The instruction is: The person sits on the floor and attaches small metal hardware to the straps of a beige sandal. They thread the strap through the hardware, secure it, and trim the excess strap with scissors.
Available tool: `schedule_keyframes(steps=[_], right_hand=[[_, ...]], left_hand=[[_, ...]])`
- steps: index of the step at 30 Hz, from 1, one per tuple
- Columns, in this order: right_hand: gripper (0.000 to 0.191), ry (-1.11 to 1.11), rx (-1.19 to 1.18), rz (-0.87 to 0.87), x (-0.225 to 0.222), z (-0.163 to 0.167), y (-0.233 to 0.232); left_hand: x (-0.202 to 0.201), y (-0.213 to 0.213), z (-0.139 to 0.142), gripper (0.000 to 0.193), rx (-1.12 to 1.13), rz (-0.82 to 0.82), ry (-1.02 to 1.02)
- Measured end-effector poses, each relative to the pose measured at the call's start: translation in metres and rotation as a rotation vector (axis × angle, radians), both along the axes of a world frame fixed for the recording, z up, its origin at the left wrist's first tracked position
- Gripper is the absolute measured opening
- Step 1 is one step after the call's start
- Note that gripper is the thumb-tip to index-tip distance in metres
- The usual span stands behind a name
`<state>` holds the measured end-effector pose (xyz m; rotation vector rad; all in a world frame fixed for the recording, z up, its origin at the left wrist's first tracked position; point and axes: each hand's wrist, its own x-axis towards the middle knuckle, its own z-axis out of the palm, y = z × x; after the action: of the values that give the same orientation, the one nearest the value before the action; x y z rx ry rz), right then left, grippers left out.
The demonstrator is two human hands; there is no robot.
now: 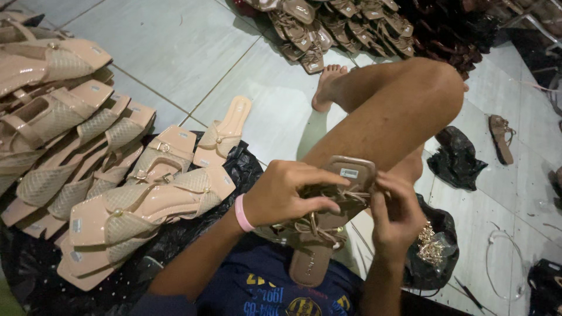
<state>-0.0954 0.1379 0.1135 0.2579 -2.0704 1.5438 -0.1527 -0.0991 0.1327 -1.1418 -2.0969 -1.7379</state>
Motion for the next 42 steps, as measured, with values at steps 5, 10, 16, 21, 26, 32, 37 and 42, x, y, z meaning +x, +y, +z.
schedule_keyframes(steps=[5, 10, 16, 21, 26, 32, 37, 42], right_hand=[[0.038, 0.203, 0.423, -0.242, 0.023, -0.002, -0.027], [0.04, 0.249, 0.759, -0.315, 0.018, 0.028, -0.044], [0.025, 0.204, 0.677, -0.197, 0.008, 0.041, -0.054], [0.022, 0.231, 0.724, -0.146, 0.005, 0.042, -0.048], [0.031, 0.304, 0.737, -0.169, 0.005, 0.029, -0.035], [0.019, 0.551, 0.873, -0.268, 0.007, 0.005, -0.024], [0.013, 0.572, 1.009, -0.29, 0.005, 0.006, -0.02], [0.009, 0.583, 1.104, -0.24, 0.002, 0.02, -0.019]], left_hand=[[-0.005, -0.005, 0.006, 0.022, 0.032, -0.043, -0.109], [-0.009, 0.004, 0.008, 0.014, 0.029, -0.09, -0.366], [-0.008, 0.009, 0.003, 0.009, 0.148, -0.113, -0.467], [-0.004, 0.01, 0.004, 0.006, 0.105, -0.03, -0.343], [-0.012, 0.003, 0.01, 0.008, 0.016, 0.041, -0.314], [0.013, 0.006, -0.001, 0.036, 0.133, 0.03, -0.048], [0.012, 0.016, -0.015, 0.036, 0.09, 0.099, -0.039], [0.005, 0.025, -0.021, 0.03, 0.145, 0.152, 0.066]])
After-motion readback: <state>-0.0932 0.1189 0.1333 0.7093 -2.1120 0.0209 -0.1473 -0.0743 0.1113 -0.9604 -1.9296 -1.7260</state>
